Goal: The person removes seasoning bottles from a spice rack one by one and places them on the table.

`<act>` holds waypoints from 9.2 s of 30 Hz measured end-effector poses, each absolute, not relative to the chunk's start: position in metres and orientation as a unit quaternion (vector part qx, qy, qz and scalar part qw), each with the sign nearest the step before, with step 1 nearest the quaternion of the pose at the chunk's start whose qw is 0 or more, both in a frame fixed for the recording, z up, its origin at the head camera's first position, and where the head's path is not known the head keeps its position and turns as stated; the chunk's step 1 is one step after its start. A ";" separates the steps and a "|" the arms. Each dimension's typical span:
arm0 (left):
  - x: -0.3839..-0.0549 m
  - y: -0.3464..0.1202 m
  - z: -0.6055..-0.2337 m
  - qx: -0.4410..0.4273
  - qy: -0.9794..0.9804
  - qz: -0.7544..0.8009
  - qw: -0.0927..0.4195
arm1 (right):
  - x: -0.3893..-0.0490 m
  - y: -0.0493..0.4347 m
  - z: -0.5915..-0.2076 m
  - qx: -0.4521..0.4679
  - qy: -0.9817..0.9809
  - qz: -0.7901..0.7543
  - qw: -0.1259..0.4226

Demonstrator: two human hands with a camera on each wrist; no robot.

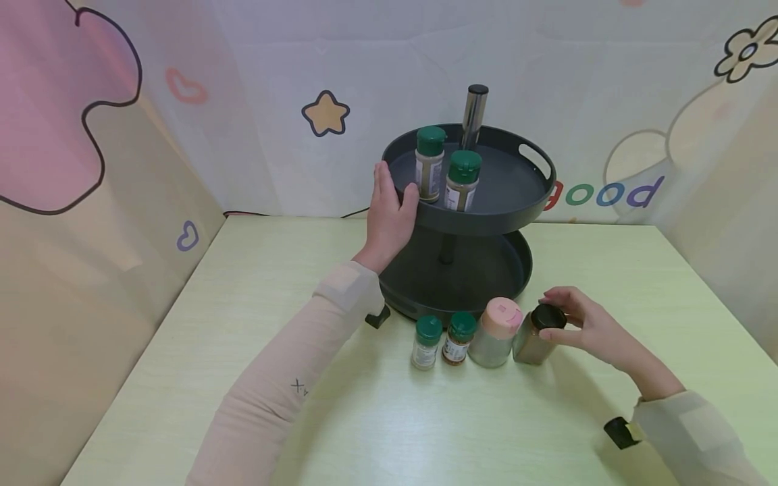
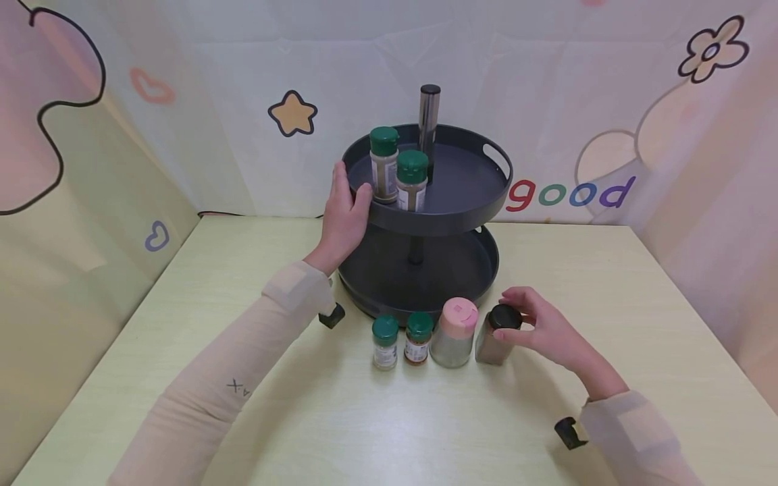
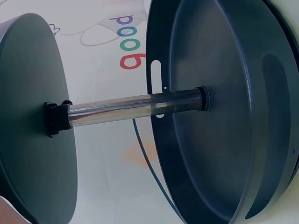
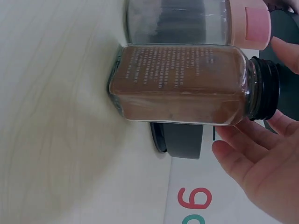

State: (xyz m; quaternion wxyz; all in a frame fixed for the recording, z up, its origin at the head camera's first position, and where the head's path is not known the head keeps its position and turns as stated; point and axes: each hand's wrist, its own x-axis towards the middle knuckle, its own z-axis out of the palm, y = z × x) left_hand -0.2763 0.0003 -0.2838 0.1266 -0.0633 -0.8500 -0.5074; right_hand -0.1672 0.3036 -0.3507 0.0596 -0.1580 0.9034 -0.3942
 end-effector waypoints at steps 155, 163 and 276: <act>-0.266 0.014 -0.284 -0.043 -0.848 -0.506 0.151 | -0.227 0.213 -0.236 -0.124 0.864 -0.451 -0.186; -0.264 0.016 -0.283 -0.043 -0.848 -0.504 0.158 | -0.230 0.214 -0.234 -0.118 0.883 -0.420 -0.172; -0.284 -0.005 -0.281 -0.066 -0.850 -0.509 0.120 | -0.223 0.224 -0.211 -0.083 0.806 -0.504 -0.300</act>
